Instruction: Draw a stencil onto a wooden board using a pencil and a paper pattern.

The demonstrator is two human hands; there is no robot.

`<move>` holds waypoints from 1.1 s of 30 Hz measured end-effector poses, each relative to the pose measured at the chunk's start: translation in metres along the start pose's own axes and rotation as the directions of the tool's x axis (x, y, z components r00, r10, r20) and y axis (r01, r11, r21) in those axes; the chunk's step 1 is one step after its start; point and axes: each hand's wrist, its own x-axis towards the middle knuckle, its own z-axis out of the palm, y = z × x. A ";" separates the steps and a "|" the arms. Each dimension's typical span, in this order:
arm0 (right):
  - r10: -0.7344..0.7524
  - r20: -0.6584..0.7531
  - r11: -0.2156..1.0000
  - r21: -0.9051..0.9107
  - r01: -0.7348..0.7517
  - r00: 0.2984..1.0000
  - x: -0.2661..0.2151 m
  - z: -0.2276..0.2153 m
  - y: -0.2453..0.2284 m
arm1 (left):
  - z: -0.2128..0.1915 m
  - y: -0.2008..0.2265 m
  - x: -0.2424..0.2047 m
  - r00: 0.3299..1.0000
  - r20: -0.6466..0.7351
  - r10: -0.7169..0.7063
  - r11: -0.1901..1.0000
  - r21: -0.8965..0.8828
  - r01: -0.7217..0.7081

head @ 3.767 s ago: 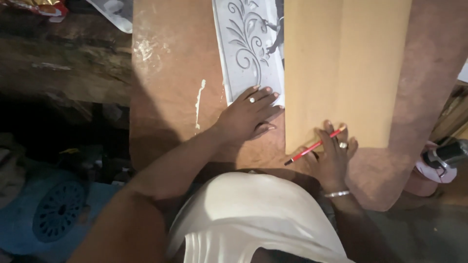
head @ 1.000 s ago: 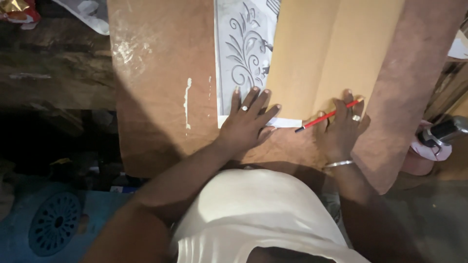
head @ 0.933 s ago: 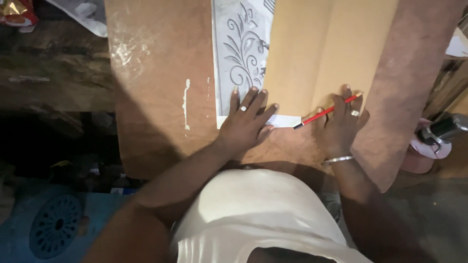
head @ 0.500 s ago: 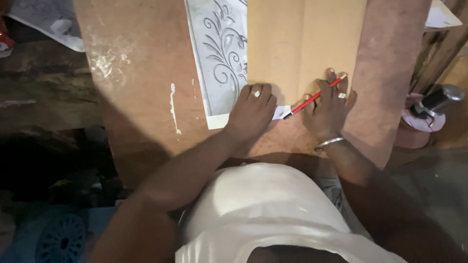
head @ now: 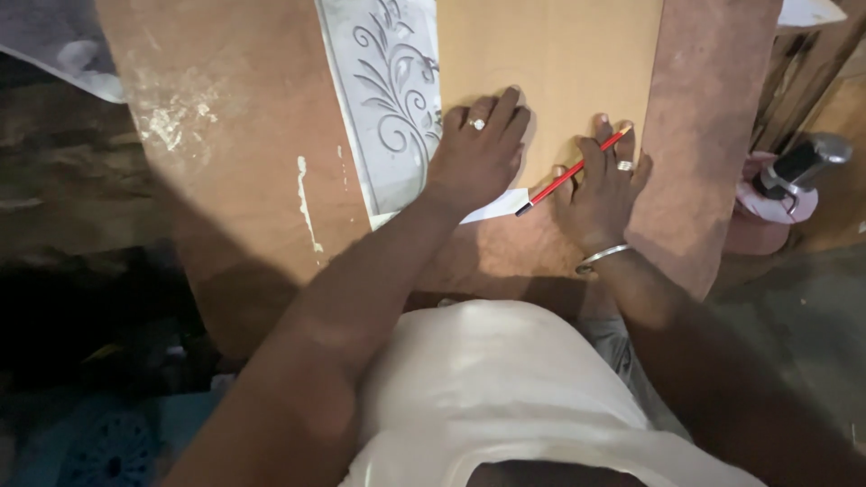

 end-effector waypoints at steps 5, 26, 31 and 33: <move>-0.027 -0.015 1.000 0.005 0.027 1.000 -0.002 0.001 0.002 | -0.001 -0.001 0.003 0.995 0.097 -0.019 1.000 -0.020 0.021; 0.006 -0.041 0.991 0.137 -0.001 0.999 0.006 0.003 0.021 | 0.003 -0.001 0.004 0.995 0.087 -0.052 0.989 -0.134 0.063; 0.243 -0.097 0.853 0.496 -0.165 0.965 0.027 0.003 0.034 | 0.004 -0.002 -0.001 0.998 0.041 -0.054 0.990 -0.128 0.059; 0.125 -0.163 0.515 0.854 0.076 0.979 0.038 0.007 0.041 | 0.007 -0.002 0.000 0.998 0.053 -0.043 0.989 -0.139 0.050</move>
